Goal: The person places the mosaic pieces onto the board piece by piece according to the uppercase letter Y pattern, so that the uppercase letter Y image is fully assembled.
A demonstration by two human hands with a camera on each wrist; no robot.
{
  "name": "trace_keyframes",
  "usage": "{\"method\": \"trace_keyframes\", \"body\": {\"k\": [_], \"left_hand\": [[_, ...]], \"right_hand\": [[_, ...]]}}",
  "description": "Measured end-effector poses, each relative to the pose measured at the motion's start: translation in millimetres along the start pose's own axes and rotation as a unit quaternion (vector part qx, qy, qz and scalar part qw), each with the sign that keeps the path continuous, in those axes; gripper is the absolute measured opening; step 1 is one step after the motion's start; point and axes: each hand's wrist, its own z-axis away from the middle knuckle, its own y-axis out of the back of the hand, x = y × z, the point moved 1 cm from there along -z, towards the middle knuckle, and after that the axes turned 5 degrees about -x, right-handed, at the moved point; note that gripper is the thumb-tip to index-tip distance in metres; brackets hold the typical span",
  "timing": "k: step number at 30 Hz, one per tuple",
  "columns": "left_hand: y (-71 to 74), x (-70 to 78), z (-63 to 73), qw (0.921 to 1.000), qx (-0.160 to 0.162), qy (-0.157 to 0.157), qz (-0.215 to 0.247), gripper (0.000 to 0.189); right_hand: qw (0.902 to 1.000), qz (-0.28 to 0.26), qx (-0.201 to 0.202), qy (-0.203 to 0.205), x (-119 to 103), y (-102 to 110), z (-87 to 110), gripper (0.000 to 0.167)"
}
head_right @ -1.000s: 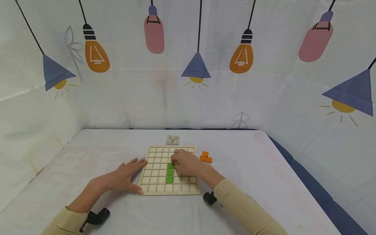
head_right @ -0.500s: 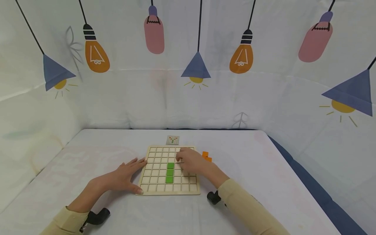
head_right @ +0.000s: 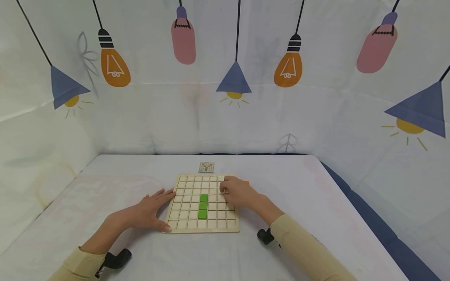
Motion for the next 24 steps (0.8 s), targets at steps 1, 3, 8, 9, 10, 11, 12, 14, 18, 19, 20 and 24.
{"method": "trace_keyframes", "body": {"k": [1, 3, 8, 9, 10, 11, 12, 14, 18, 19, 20, 24], "left_hand": [[0.2, 0.0, -0.1, 1.0, 0.0, 0.0, -0.001, 0.117], [0.6, 0.3, 0.1, 1.0, 0.001, 0.0, -0.001, 0.117], [2.1, 0.9, 0.7, 1.0, 0.0, 0.0, 0.0, 0.117], [2.3, 0.9, 0.7, 1.0, 0.0, 0.0, 0.0, 0.117], [2.4, 1.0, 0.7, 1.0, 0.0, 0.0, 0.0, 0.117], [2.4, 1.0, 0.8, 1.0, 0.001, 0.0, 0.0, 0.117], [2.2, 0.8, 0.7, 1.0, 0.001, 0.0, 0.0, 0.117], [1.9, 0.8, 0.6, 1.0, 0.003, -0.002, 0.0, 0.117], [0.4, 0.0, 0.6, 1.0, 0.006, -0.002, -0.003, 0.117], [0.1, -0.2, 0.6, 1.0, 0.007, -0.002, -0.003, 0.117], [0.0, -0.5, 0.5, 1.0, 0.007, -0.002, -0.003, 0.117], [0.0, -0.5, 0.1, 1.0, 0.005, -0.005, -0.003, 0.117]], "right_hand": [[1.0, 0.003, 0.001, 0.0, 1.0, 0.9, 1.6, 0.015], [1.0, 0.003, 0.005, 0.005, 3.0, 3.0, 5.0, 0.016], [0.9997, 0.005, 0.008, 0.022, 7.5, 8.9, 11.8, 0.018], [0.9997, 0.007, 0.008, 0.022, 9.0, 9.3, 12.5, 0.018], [0.9997, 0.01, 0.009, 0.021, 10.6, 9.5, 13.1, 0.018], [0.9996, 0.011, 0.011, 0.023, 12.2, 9.5, 13.7, 0.017], [0.9996, 0.012, 0.012, 0.02, 14.1, 9.2, 14.0, 0.018], [0.9996, 0.014, 0.015, 0.017, 17.9, 8.4, 15.0, 0.018], [0.9997, 0.015, 0.016, 0.012, 22.0, 9.6, 18.8, 0.019], [0.9997, 0.016, 0.016, 0.011, 22.8, 10.1, 20.0, 0.02], [0.9996, 0.019, 0.017, 0.011, 23.6, 10.5, 21.2, 0.019], [0.9988, 0.047, 0.015, 0.002, 27.0, 10.9, 26.4, 0.017]]}}
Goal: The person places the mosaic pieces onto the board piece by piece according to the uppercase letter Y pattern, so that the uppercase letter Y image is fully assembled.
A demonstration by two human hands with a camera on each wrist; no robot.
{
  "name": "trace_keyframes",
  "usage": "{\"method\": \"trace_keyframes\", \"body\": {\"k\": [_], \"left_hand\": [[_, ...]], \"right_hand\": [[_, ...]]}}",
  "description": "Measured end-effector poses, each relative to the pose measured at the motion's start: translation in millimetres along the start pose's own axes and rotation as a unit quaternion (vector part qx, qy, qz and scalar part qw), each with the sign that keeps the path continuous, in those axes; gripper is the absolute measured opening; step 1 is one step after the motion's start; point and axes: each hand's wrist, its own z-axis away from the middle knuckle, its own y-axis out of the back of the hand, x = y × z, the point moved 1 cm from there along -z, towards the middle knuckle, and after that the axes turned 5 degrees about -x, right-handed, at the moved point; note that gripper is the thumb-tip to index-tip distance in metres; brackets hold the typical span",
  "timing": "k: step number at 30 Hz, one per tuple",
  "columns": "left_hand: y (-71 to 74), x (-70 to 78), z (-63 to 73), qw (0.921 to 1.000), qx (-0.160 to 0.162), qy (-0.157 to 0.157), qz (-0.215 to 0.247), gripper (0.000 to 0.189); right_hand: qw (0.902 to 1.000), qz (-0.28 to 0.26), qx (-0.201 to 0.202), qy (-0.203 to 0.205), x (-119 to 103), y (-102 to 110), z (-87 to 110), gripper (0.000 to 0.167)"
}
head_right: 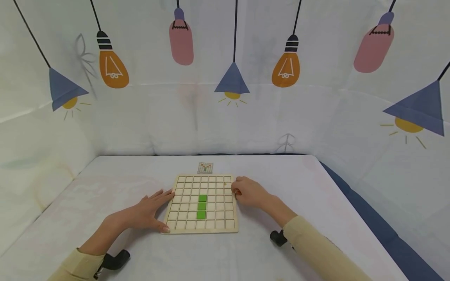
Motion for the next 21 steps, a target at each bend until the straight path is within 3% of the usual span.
{"method": "trace_keyframes", "body": {"k": [5, 21], "left_hand": [[0.8, 0.0, -0.2, 1.0, -0.006, 0.003, 0.001, 0.117], [0.7, 1.1, 0.0, 1.0, -0.005, 0.001, 0.006, 0.116]], "right_hand": [[0.9996, 0.026, 0.001, -0.007, 1.1, 0.0, 5.4, 0.015], [0.9996, 0.025, -0.01, -0.005, 2.0, -2.5, 10.8, 0.028]]}}
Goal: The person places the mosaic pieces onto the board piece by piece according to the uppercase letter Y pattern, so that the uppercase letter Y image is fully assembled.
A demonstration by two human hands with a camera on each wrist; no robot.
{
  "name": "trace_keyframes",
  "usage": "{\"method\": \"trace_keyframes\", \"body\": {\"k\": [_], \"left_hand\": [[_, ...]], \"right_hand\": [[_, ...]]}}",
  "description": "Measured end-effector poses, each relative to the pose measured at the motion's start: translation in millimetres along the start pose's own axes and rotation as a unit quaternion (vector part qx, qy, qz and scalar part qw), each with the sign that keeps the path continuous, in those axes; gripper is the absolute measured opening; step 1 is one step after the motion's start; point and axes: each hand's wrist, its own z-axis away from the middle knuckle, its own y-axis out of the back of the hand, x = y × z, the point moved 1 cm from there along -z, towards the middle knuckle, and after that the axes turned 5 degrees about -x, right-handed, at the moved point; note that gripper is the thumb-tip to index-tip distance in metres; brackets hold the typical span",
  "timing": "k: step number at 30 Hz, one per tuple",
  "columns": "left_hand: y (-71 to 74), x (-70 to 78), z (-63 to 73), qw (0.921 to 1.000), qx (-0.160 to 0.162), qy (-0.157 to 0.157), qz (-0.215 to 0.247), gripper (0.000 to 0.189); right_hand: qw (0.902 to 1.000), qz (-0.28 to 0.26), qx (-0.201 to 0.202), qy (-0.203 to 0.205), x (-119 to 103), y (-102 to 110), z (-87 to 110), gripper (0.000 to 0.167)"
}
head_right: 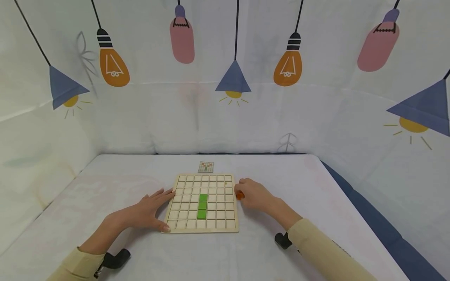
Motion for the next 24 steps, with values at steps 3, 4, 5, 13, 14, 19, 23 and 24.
{"method": "trace_keyframes", "body": {"k": [3, 4, 5, 13, 14, 19, 23, 24], "left_hand": [[0.3, 1.0, 0.4, 1.0, 0.0, 0.004, -0.001, 0.116], [0.4, 1.4, 0.5, 1.0, -0.001, 0.002, 0.0, 0.116], [0.4, 1.8, 0.7, 1.0, -0.001, 0.001, 0.001, 0.116], [-0.7, 0.5, 0.4, 1.0, -0.003, 0.007, 0.001, 0.117], [-0.8, 0.1, 0.2, 1.0, -0.002, 0.007, 0.001, 0.117], [-1.2, -1.1, -0.3, 1.0, 0.002, 0.005, -0.001, 0.117], [-1.1, -1.3, -0.2, 1.0, 0.002, 0.003, -0.002, 0.116], [-1.0, -1.2, -0.3, 1.0, 0.002, 0.003, -0.003, 0.116]], "right_hand": [[1.0, 0.0, 0.001, 0.003, 0.3, -0.2, 0.0, 0.028], [1.0, 0.0, 0.001, 0.002, 0.4, -0.3, 0.1, 0.028], [1.0, 0.0, 0.0, 0.001, 0.5, -0.5, 0.2, 0.028], [0.9999, -0.005, -0.008, -0.014, -0.2, -1.8, 0.4, 0.025], [0.9998, -0.006, -0.009, -0.015, -0.7, -1.5, 0.6, 0.025], [0.9999, -0.007, -0.007, -0.014, -2.9, 0.3, 1.4, 0.023], [1.0, -0.001, 0.002, -0.006, -3.3, 0.9, 1.8, 0.023], [1.0, 0.001, 0.004, -0.005, -3.1, 0.8, 1.8, 0.023]]}}
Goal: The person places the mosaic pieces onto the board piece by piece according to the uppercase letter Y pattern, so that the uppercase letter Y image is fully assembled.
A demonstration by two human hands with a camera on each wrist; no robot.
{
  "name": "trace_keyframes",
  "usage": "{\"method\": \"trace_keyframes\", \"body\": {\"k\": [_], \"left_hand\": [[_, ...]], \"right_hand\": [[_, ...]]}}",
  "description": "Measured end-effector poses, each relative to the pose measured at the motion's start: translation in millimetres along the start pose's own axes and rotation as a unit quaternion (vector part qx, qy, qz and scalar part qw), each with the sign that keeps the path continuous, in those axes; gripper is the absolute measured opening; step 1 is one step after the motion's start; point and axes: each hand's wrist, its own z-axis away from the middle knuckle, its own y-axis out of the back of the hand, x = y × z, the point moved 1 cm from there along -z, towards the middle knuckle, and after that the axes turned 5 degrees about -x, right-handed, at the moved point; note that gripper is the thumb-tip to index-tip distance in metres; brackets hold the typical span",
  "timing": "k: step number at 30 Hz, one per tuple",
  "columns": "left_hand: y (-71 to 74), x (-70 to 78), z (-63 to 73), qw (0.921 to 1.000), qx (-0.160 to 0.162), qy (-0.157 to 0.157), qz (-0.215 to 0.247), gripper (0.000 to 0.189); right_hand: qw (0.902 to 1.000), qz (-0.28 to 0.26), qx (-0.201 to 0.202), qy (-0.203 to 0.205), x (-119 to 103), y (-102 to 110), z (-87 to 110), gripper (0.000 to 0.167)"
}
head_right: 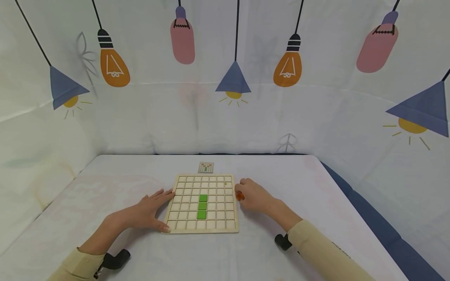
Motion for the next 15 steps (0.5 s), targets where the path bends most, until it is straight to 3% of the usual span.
{"method": "trace_keyframes", "body": {"k": [15], "left_hand": [[1.5, 1.8, 1.7, 1.0, -0.003, 0.003, 0.008, 0.117]], "right_hand": [[0.9996, 0.019, 0.021, 0.007, 1.9, 5.3, -4.7, 0.022]]}}
